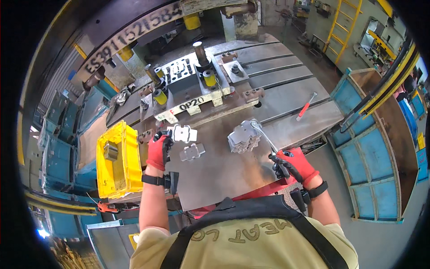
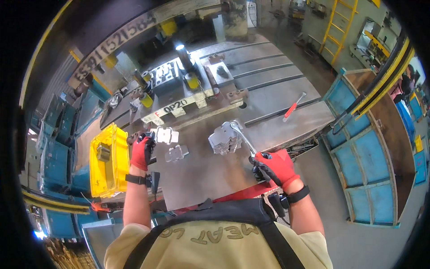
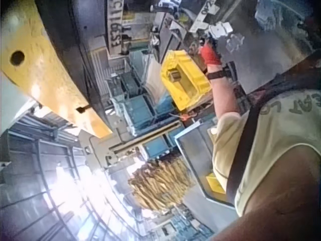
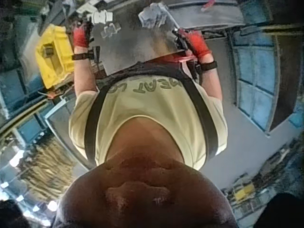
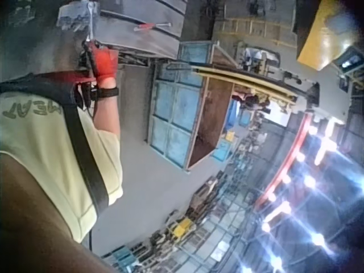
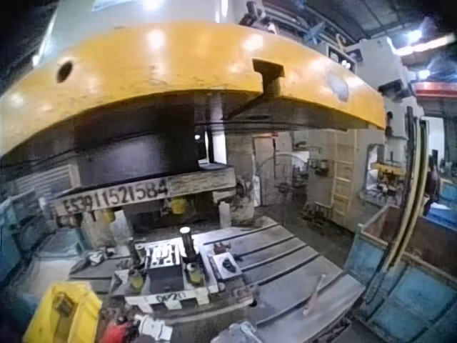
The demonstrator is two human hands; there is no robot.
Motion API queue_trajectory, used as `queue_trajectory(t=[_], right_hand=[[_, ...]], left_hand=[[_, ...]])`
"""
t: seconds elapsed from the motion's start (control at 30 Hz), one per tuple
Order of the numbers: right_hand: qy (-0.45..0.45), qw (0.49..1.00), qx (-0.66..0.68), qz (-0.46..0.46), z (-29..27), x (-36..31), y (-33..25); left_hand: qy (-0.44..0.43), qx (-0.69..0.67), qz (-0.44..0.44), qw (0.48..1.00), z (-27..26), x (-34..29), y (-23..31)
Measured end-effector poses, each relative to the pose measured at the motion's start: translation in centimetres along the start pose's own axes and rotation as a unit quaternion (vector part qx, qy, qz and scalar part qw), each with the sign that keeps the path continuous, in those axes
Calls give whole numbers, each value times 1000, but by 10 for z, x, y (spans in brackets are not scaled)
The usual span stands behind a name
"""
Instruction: Placing metal parts into a machining fixture, securing them, and operating a large industrial press.
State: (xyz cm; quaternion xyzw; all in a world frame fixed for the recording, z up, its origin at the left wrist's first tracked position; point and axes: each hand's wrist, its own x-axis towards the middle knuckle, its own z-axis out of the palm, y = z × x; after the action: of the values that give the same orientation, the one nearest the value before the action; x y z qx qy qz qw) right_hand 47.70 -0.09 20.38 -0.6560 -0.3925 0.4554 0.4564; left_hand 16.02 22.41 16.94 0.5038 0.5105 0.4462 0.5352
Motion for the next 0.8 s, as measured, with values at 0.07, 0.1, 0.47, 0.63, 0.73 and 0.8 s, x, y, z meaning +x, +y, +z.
queue_trajectory(t=[0.07, 0.1, 0.47, 0.63, 0.73, 0.8], right_hand=[[-21, 997, 50, 48, 3, -4, -4], [-52, 992, 103, 55, 5, -7, -7], [-91, 989, 116, -5, 32, -37, -17], [-111, 978, 168, 47, 45, -31, -29], [-90, 981, 147, 84, 48, -16, -36], [-170, 969, 170, 51, 47, 0, -42]], left_hand=[[-11, 62, 30, 998, -10, -17, -14], [21, 48, 25, 998, -12, -23, -21], [56, -28, -17, 998, -20, -43, -83], [146, 353, 13, 924, -6, -49, -75], [65, 424, -15, 903, -2, -48, -62], [60, 484, -9, 873, -2, -49, -56]])
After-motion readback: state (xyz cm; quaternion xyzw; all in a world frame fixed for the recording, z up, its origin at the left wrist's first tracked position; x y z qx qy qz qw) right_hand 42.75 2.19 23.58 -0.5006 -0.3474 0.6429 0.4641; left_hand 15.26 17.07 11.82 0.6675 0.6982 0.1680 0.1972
